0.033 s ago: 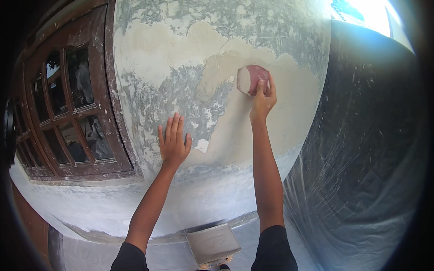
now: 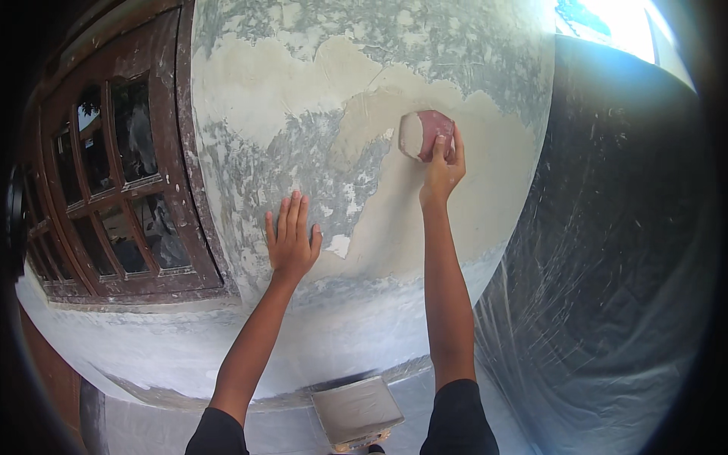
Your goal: The person applies wall filler from a container onto a wall surface using a putty spreader.
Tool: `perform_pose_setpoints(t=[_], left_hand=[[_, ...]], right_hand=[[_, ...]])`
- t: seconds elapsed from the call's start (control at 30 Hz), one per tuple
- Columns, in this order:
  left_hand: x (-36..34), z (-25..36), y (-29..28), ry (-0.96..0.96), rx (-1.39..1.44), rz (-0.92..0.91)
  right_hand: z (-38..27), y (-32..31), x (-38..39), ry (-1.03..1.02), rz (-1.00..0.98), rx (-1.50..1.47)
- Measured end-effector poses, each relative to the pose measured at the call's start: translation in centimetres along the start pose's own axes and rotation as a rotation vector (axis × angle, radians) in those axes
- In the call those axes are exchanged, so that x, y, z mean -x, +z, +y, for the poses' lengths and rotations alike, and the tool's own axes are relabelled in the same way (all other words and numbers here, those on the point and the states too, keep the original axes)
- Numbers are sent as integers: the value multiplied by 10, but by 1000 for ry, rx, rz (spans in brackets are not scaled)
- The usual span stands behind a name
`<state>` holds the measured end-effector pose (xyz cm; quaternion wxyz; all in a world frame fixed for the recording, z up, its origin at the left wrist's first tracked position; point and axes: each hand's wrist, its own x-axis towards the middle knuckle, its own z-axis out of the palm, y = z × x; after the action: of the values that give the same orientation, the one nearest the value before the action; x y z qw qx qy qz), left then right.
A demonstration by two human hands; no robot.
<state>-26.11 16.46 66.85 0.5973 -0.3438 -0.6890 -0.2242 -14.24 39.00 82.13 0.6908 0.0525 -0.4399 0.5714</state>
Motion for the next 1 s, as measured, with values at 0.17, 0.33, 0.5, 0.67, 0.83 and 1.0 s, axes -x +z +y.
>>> perform_pose_setpoints(t=[0.17,0.33,0.5,0.67,0.83,1.0], left_hand=[[-1,1,0,3,-7,6],[-1,1,2,13,-34,12],[-2,1,1,2,-13,4],[0,-2,0,4,-33,-2],[-2,1,1,1,-7,-15],[0,-1,2,5,-21,-8]], right_hand=[[16,5,3,-175,-164,180],[5,7,1,-5,70,-3],[12,6,0,-76,-35,124],[5,16,11,-20,55,-49],[6,11,0,-151,-17,123],[1,19,14,-56,-112,74]])
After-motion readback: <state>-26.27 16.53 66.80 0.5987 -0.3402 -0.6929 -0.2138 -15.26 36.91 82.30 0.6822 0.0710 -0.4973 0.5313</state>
